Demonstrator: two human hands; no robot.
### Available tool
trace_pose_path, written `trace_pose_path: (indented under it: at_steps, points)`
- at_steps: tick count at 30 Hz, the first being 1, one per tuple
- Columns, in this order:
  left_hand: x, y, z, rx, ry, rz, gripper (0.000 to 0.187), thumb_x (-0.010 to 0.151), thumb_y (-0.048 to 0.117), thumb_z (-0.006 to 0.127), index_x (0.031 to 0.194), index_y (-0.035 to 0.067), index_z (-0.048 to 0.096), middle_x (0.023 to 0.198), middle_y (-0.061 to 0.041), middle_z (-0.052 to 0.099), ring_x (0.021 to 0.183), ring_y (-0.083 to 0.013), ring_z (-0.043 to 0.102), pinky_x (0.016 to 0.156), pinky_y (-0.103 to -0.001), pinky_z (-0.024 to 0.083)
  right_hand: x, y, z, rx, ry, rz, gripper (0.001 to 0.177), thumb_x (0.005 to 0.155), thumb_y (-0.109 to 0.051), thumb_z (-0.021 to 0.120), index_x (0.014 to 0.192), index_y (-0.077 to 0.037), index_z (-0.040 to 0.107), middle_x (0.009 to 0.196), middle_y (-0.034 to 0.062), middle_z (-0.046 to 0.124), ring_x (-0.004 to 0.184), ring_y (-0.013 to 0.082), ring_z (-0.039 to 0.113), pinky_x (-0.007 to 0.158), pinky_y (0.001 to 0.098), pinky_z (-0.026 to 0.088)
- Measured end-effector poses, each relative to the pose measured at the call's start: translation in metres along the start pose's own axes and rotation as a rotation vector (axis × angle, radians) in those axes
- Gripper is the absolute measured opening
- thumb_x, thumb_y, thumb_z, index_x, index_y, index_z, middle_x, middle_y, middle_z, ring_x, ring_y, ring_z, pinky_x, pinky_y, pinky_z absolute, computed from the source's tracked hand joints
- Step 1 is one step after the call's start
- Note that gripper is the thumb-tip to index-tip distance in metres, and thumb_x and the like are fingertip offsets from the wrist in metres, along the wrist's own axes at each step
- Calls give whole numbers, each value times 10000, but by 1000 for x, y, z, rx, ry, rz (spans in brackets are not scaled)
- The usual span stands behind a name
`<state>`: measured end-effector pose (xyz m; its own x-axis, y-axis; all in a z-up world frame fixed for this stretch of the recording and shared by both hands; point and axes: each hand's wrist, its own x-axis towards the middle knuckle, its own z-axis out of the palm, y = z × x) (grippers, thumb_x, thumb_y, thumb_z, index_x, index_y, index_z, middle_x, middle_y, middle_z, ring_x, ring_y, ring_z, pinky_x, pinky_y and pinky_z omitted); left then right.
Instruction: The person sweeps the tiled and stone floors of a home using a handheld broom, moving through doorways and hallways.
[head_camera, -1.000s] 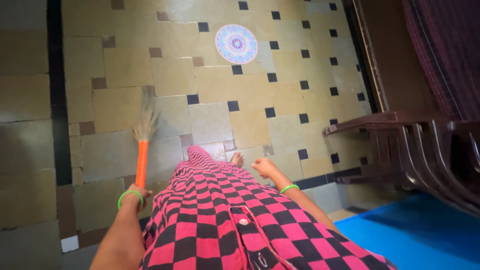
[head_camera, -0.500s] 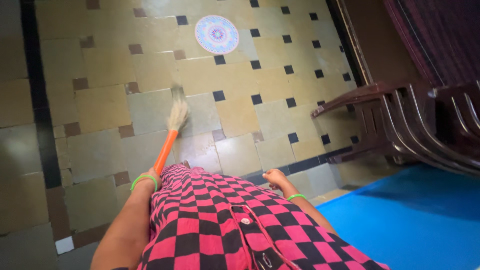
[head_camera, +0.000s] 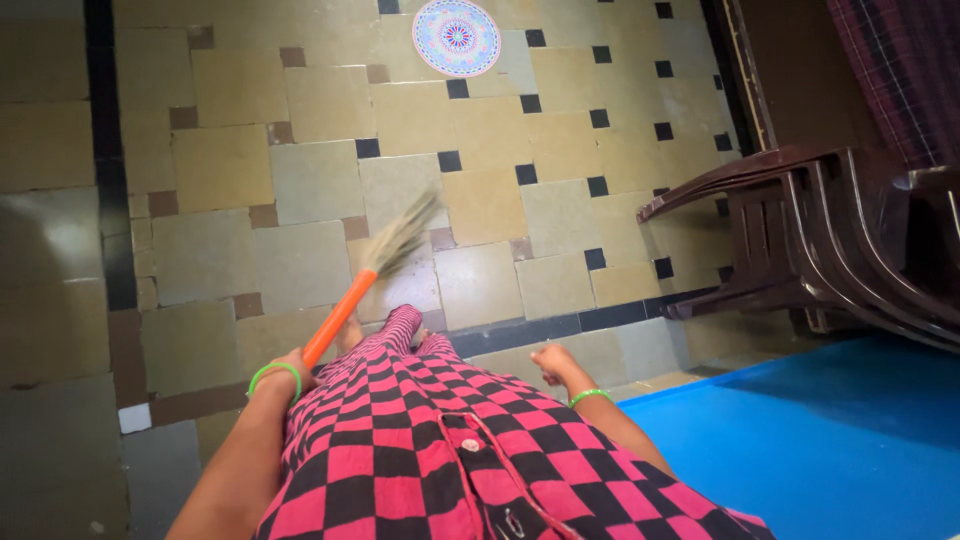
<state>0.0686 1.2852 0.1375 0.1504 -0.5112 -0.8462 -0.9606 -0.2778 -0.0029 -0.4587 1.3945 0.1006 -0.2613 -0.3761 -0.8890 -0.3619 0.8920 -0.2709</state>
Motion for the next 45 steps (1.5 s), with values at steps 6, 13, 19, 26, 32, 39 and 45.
trace_pose_path:
  at_steps: [6, 13, 19, 26, 32, 39, 45]
  points:
    - [38, -55, 18, -240, 32, -45, 598, 746, 280, 930, 1234, 33, 686, 990, -186, 792, 851, -296, 783, 753, -436, 608, 4, -31, 15, -40, 87, -105, 318, 951, -312, 681, 1171, -83, 709, 802, 70, 658, 562, 161, 603, 467, 339, 508]
    - [59, -112, 18, -983, 45, -214, 409, 887, 241, 825, 1084, -75, 654, 717, -155, 631, 529, -249, 594, 423, -398, 488, 4, -18, 62, -183, 36, -141, 391, 969, -343, 693, 1117, 14, 751, 752, 114, 655, 597, 233, 603, 523, 400, 500]
    - [41, -212, 40, -1321, 26, -320, 439, 875, 263, 823, 1089, -65, 625, 718, -144, 613, 518, -246, 585, 440, -404, 511, 16, -40, 112, -689, 134, -425, 388, 933, -417, 730, 1096, -72, 799, 900, 113, 755, 731, 236, 718, 740, 408, 554]
    - [28, -311, 69, -1557, 86, -464, 456, 903, 257, 797, 1154, -48, 569, 724, -139, 603, 528, -256, 590, 444, -400, 509, -52, -150, 182, -446, 26, -224, 452, 956, -412, 659, 1313, -135, 686, 716, 99, 703, 490, 188, 615, 469, 367, 514]
    - [41, -353, 66, -1837, 182, -501, 480, 916, 247, 775, 1241, 25, 501, 787, -100, 591, 558, -255, 600, 464, -389, 536, -65, -172, 245, -533, 19, -211, 468, 952, -414, 671, 1336, -146, 669, 699, 79, 694, 474, 174, 604, 455, 354, 476]
    - [52, -341, 75, -1406, 203, -567, 496, 904, 167, 774, 1313, 26, 533, 934, -227, 706, 830, -396, 733, 642, -496, 590, -82, -155, 260, -572, 5, -176, 495, 947, -406, 679, 1360, -136, 639, 718, 116, 735, 533, 211, 672, 533, 366, 561]
    - [62, -298, 51, -795, 171, -454, 619, 835, 310, 803, 1370, 70, 602, 1357, -252, 627, 1262, -399, 624, 1043, -482, 525, -71, -140, 233, -621, 55, -123, 459, 936, -421, 672, 1284, -122, 697, 902, 130, 784, 627, 251, 711, 629, 415, 590]
